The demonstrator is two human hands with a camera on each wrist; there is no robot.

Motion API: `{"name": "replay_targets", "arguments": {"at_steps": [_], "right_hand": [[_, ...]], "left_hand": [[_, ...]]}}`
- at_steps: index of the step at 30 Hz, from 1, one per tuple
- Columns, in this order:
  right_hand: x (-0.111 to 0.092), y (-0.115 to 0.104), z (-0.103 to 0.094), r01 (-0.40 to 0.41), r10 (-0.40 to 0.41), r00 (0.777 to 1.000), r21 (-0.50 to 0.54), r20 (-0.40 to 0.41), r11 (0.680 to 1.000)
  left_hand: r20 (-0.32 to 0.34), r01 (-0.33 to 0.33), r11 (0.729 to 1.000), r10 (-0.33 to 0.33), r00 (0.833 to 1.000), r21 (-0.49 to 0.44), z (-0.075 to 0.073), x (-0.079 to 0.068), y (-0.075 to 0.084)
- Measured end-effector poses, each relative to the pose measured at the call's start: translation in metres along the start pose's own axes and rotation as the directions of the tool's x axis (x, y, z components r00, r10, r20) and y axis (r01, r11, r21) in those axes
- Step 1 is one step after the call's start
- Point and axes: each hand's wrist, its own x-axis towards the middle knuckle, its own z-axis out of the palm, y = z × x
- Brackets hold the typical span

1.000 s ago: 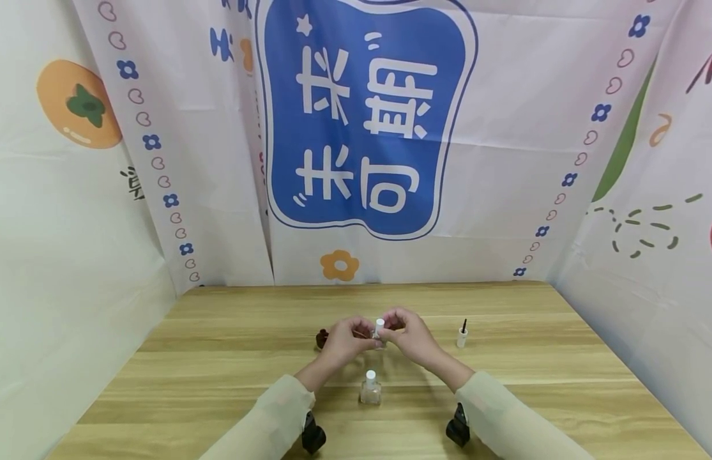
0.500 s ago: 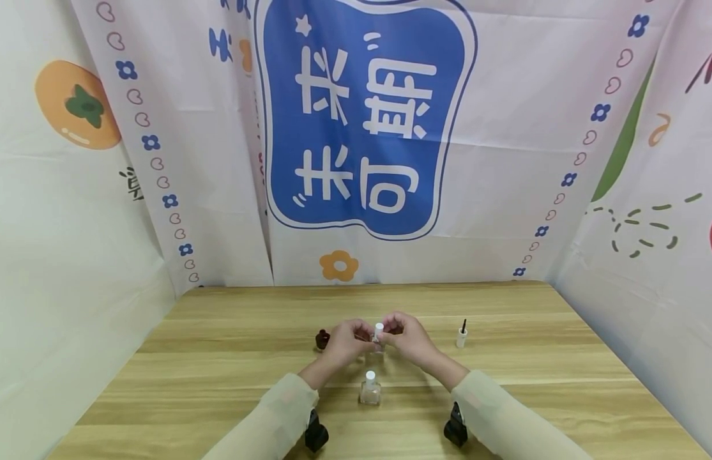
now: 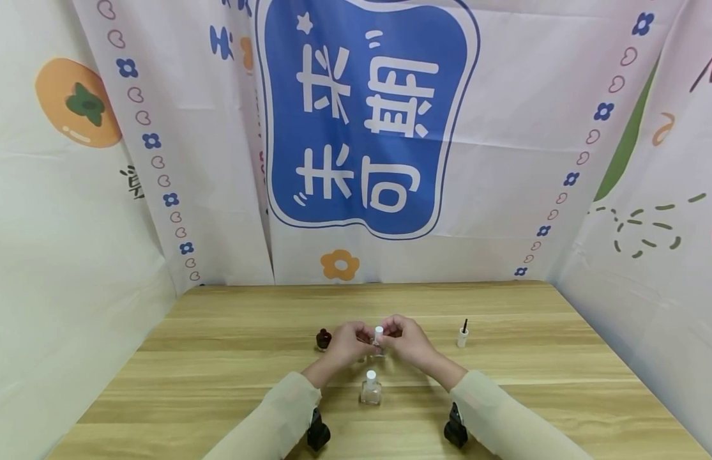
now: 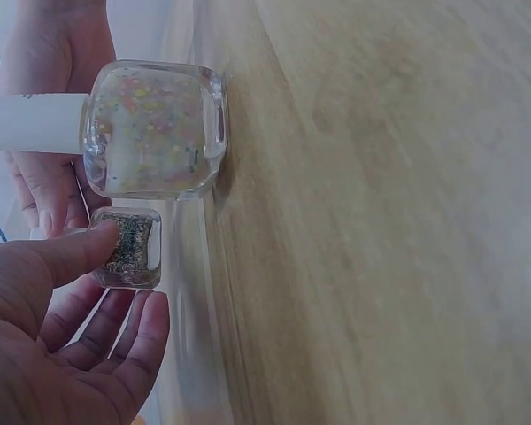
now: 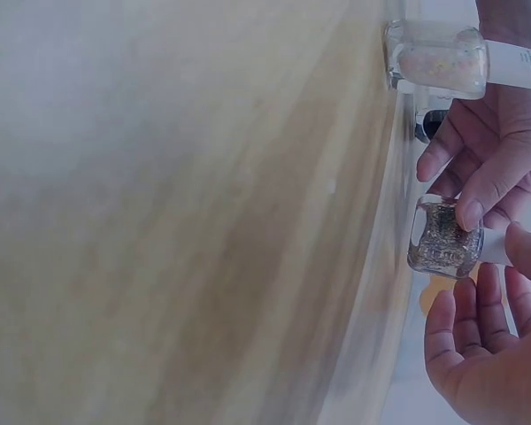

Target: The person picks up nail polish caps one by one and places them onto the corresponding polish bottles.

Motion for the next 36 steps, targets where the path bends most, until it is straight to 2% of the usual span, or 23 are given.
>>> {"name": "replay_targets", "arguments": {"at_steps": [11,22,36], "right_hand": [[0.0021,0.0027,0.0005,-0.01,0.01,1.0,-0.042,0.009,0.999],[0.0012,0.0026,0.0018,-0.002,0.003,1.0,-0.026,0.013,1.0],[0.0019,0.0031,0.0027,-0.001,0.002,0.999,-0.04,0.034,0.999]], "left_hand": [[-0.004,-0.008,1.0,0.008,1.0,0.016,-0.0001,-0.0003,0.0008],[-0.003,0.016,0.999,-0.016,1.0,0.032,0.0013,0.0024,-0.0016],[0.0,-0.009,0.999,0.009,1.0,0.031,0.0005,0.0014,-0.0033]]}}
